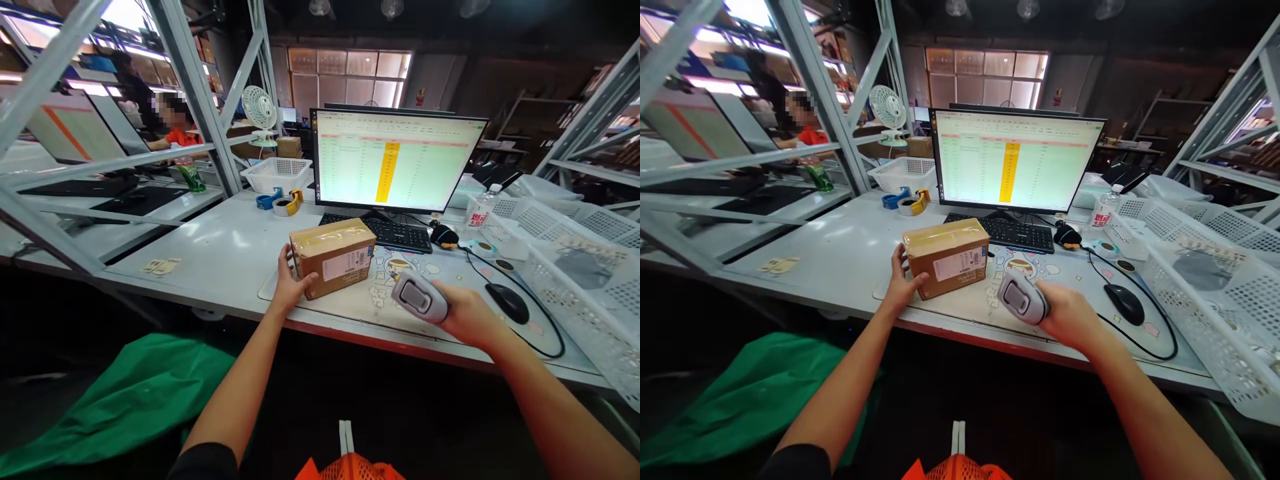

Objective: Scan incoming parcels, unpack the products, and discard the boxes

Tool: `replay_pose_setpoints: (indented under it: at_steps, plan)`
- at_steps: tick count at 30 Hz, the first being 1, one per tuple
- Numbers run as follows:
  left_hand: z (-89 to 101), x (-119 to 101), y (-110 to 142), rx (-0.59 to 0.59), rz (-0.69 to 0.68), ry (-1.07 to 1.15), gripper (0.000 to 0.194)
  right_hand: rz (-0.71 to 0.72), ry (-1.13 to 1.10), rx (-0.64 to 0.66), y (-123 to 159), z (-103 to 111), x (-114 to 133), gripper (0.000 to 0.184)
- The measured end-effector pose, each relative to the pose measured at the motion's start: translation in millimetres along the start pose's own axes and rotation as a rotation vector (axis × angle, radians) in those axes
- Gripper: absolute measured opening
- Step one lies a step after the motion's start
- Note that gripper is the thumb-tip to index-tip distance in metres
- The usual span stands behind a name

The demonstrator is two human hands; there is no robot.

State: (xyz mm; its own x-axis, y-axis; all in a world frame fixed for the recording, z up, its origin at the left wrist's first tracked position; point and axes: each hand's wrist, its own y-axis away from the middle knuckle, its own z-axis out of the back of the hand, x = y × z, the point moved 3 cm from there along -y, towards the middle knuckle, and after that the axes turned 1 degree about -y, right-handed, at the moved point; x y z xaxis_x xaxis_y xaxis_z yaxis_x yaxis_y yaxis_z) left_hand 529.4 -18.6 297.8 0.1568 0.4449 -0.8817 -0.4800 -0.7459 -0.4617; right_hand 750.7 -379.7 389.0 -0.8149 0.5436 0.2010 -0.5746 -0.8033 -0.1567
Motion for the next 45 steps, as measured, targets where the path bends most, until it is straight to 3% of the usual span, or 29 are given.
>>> replay_pose_setpoints:
  at_steps: [3,5,12,15,18,21,24,28,31,35,45]
  plan:
    - [-5.1,-4.4,1.9,0.086,0.053,0.095,0.138,0.038,0.004,0.05,7.0,4.3,16.1,0.033]
    - [-7.0,-5.7,3.1,0.132,0.091,0.13,0.142,-0.002,0.038,0.026,-6.0,1.8,9.7,0.031]
    - [-4.9,-1.8,3.1,0.17,0.203,0.135,0.143,-0.343,0.212,0.026,-72.4,-37.3,-70.1,0.036]
    - [-3.2,-0.1,3.0,0.172,0.23,0.134,0.142,-0.385,0.162,0.051,-81.0,-51.4,-91.8,0.05]
    - [-2.8,0.9,2.5,0.178,0.231,0.118,0.14,-0.377,0.132,0.117,-84.6,-48.7,-100.8,0.068]
    - [-3.3,-0.1,1.7,0.162,0.216,0.088,0.138,-0.349,0.158,0.051,-97.3,-27.1,-92.2,0.07]
    - [-4.5,-2.2,0.6,0.151,0.191,0.076,0.135,-0.24,0.208,-0.066,-128.0,-10.6,-63.7,0.055]
    - [-4.6,-1.6,-0.3,0.156,0.178,0.067,0.131,-0.13,0.186,0.071,-179.7,-27.4,-26.0,0.03]
    - [-3.3,0.1,-0.3,0.16,0.174,0.071,0.131,-0.141,0.196,0.114,-204.3,-44.9,-13.3,0.031]
    - [-2.0,0.8,-0.4,0.147,0.171,0.065,0.132,-0.198,0.221,0.177,-216.0,-57.7,-13.9,0.037]
    - [-3.0,5.4,-0.3,0.138,0.19,0.097,0.134,-0.173,0.206,0.165,-227.0,-70.6,-12.0,0.039]
